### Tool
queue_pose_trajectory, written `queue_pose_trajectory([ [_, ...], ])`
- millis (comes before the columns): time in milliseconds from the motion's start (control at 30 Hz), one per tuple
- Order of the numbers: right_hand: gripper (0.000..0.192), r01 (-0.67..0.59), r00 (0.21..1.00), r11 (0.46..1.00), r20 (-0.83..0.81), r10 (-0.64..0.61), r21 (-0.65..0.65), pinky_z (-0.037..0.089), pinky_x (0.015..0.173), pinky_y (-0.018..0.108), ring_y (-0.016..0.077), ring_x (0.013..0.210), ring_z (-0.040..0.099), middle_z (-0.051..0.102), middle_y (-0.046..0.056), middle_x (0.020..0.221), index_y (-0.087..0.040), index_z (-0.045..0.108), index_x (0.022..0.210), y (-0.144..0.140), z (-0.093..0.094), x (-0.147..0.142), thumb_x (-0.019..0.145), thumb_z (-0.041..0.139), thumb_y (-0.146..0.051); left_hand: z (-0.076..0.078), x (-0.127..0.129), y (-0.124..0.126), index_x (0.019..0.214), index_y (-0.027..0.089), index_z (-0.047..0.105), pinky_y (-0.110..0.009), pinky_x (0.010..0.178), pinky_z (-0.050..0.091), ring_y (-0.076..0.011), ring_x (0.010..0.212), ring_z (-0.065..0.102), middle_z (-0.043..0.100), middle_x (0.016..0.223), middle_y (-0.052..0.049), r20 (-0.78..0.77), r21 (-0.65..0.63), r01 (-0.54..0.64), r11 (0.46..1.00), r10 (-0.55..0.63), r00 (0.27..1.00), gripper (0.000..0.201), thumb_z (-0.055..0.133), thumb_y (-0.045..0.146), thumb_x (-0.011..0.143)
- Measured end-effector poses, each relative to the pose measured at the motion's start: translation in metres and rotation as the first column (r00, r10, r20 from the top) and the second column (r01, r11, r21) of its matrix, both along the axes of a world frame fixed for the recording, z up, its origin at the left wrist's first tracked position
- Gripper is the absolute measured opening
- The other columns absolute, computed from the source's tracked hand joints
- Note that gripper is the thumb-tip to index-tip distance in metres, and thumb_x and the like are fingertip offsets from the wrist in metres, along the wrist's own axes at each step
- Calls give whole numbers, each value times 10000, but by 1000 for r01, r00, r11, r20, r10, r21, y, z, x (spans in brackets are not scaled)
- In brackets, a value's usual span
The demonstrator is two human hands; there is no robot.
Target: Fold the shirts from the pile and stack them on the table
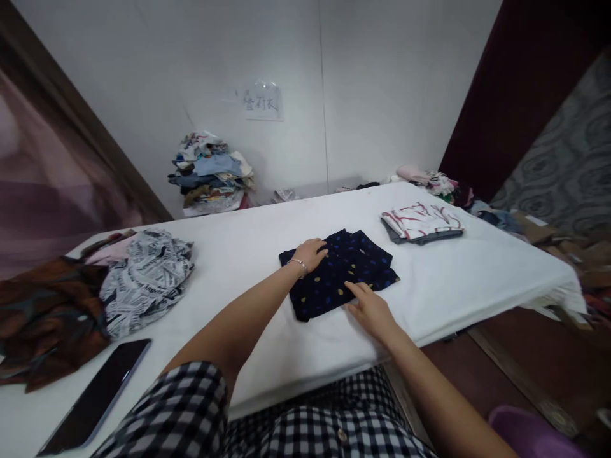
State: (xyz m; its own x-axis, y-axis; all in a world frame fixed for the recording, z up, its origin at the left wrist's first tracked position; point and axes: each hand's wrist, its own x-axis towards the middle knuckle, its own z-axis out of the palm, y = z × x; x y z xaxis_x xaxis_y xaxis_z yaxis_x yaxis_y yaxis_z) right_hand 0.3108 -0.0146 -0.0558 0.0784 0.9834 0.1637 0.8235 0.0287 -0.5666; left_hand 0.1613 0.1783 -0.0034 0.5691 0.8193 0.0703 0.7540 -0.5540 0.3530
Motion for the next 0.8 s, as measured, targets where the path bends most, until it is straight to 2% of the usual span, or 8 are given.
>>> queue_pose_trajectory([
  [133, 340, -26, 991, 999, 134, 31, -40, 465, 755, 262, 190, 935, 628, 628, 74, 1077, -245, 630, 1206, 11, -4, -2, 901, 486, -198, -16, 14, 13, 1302, 221, 551, -402, 1137, 281, -265, 1368, 391, 466, 1466, -92, -150, -79, -2, 997, -10, 989, 470, 466, 455, 903],
  [233, 272, -77, 987, 997, 142, 79, -17, 456, 745, 254, 171, 863, 626, 634, 68, 970, -205, 683, 1027, 16, -7, 2, 931, 430, -179, -29, 13, 16, 1299, 207, 541, -455, 1112, 301, -290, 1357, 404, 461, 1464, -122, -224, -112, -37, 993, 11, 975, 478, 415, 465, 917],
  [333, 245, -104, 987, 995, 127, 102, 13, 445, 738, 246, 159, 833, 616, 632, 55, 930, -205, 674, 978, 13, -12, 7, 935, 434, -187, -35, 12, 15, 1288, 200, 535, -485, 1113, 282, -296, 1378, 367, 445, 1472, -131, -249, -95, -67, 993, 41, 968, 455, 362, 428, 936],
  [433, 225, -73, 997, 997, 35, 72, 36, 436, 749, 249, 160, 825, 610, 637, 39, 884, -204, 665, 896, 3, -15, 9, 916, 443, -176, -34, 11, 13, 1288, 197, 528, -486, 1107, 286, -295, 1372, 374, 450, 1466, -135, -254, -84, -88, 993, 64, 965, 449, 360, 417, 935],
  [533, 218, 12, 988, 998, -152, -3, 58, 432, 730, 256, 167, 776, 612, 645, 22, 810, -206, 650, 829, -9, -16, 10, 905, 446, -215, -26, 10, 17, 1330, 233, 492, -456, 1096, 313, -279, 1350, 413, 456, 1469, -108, -243, -86, -104, 991, 81, 967, 467, 395, 434, 921],
  [633, 244, 149, 942, 988, -298, -152, -34, 417, 646, 268, 173, 658, 608, 661, 11, 758, -209, 641, 978, -14, -13, 8, 917, 459, -361, -19, 10, 26, 1342, 264, 487, -455, 1056, 361, -294, 1295, 482, 518, 1421, -96, -235, -90, -129, 988, 105, 966, 491, 445, 460, 894],
  [700, 311, 190, 942, 975, -259, -214, -114, 386, 605, 273, 188, 640, 607, 663, 18, 725, -205, 630, 1002, -11, -8, 5, 908, 474, -458, -17, 10, 33, 1279, 254, 554, -471, 1023, 387, -323, 1236, 534, 595, 1333, -110, -243, -103, -154, 983, 126, 962, 481, 521, 471, 850],
  [800, 322, 228, 970, 959, -42, -238, -166, 315, 573, 271, 213, 687, 615, 660, 47, 697, -209, 612, 829, 0, 0, -4, 905, 482, -493, -15, 11, 41, 1120, 249, 659, -450, 1004, 402, -321, 1165, 585, 667, 1226, -101, -243, -127, -183, 975, 148, 959, 380, 614, 435, 792],
])
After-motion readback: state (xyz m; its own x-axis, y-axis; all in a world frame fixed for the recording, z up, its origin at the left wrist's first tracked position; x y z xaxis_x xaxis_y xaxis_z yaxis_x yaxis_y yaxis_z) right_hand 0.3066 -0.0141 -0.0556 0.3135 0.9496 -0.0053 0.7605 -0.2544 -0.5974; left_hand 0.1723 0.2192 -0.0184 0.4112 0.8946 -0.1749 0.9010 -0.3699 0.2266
